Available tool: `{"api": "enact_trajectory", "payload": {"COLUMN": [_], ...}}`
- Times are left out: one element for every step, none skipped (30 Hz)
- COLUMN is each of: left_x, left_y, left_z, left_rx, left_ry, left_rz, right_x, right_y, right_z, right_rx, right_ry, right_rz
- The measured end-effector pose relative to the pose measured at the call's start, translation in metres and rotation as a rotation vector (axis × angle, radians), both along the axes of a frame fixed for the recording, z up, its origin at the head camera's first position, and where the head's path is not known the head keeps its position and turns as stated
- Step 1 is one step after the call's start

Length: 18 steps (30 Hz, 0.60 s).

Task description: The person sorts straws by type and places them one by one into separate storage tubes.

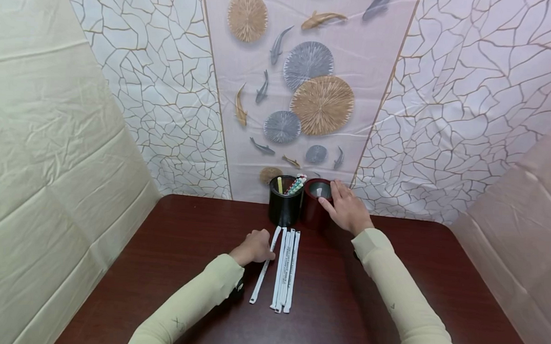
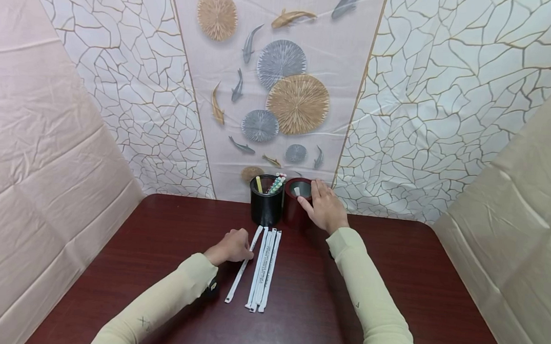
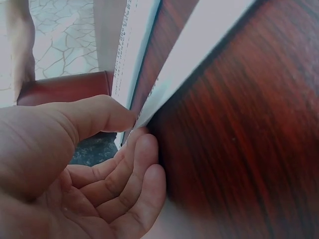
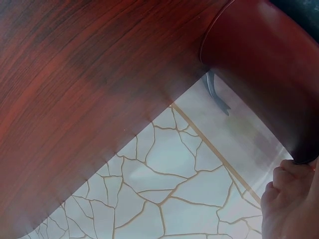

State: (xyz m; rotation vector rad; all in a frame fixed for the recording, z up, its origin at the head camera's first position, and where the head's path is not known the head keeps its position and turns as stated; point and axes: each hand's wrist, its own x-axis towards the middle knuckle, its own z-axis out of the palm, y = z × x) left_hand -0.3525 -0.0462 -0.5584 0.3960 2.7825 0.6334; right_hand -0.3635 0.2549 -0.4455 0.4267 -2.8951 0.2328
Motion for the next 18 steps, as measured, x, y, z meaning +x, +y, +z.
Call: {"api": "enact_trajectory", "payload": {"left_x": [0.000,0.000,-0.001,-0.002,-0.003,-0.005,-0.005,-0.006,-0.006,-0.005,-0.003,-0.001,0.001,0.006,0.011,0.017,0.023,0.028], "left_y": [0.000,-0.001,-0.002,-0.003,-0.004,-0.005,-0.007,-0.008,-0.009,-0.010,-0.010,-0.011,-0.012,-0.012,-0.012,-0.012,-0.012,-0.013], "left_z": [0.000,0.000,-0.001,-0.002,-0.004,-0.005,-0.006,-0.007,-0.007,-0.006,-0.004,-0.002,0.000,0.007,0.013,0.022,0.030,0.038], "left_rx": [0.005,0.008,0.016,0.023,0.033,0.041,0.049,0.056,0.064,0.071,0.078,0.088,0.096,0.111,0.118,0.138,0.153,0.172], "left_ry": [-0.006,-0.010,-0.012,-0.015,-0.015,-0.016,-0.015,-0.015,-0.016,-0.017,-0.019,-0.014,-0.011,-0.017,-0.010,-0.015,-0.018,-0.010], "left_rz": [0.003,0.003,0.001,0.000,-0.007,-0.013,-0.017,-0.024,-0.030,-0.036,-0.041,-0.045,-0.047,-0.046,-0.046,-0.044,-0.043,-0.045], "right_x": [0.000,0.000,0.000,0.000,0.000,0.000,0.000,0.001,0.001,0.001,0.001,0.001,0.001,0.001,0.001,0.001,0.001,0.001], "right_y": [0.000,0.000,0.000,0.000,-0.001,-0.001,-0.001,-0.001,-0.001,-0.001,-0.001,-0.001,0.000,0.000,0.000,0.000,0.000,0.000], "right_z": [0.000,0.000,0.000,0.001,0.001,0.001,0.001,0.001,0.001,0.001,0.001,0.001,0.001,0.001,0.001,0.001,0.001,0.000], "right_rx": [-0.002,-0.004,-0.005,-0.007,-0.008,-0.008,-0.008,-0.008,-0.008,-0.008,-0.007,-0.007,-0.007,-0.008,-0.008,-0.009,-0.009,-0.009], "right_ry": [-0.001,-0.002,-0.003,-0.003,-0.002,-0.002,-0.002,-0.002,-0.002,-0.002,-0.003,-0.005,-0.006,-0.007,-0.008,-0.009,-0.009,-0.008], "right_rz": [0.000,0.001,0.001,0.001,0.002,0.003,0.003,0.003,0.003,0.002,0.001,0.000,0.000,-0.001,-0.001,-0.001,0.000,0.001]}}
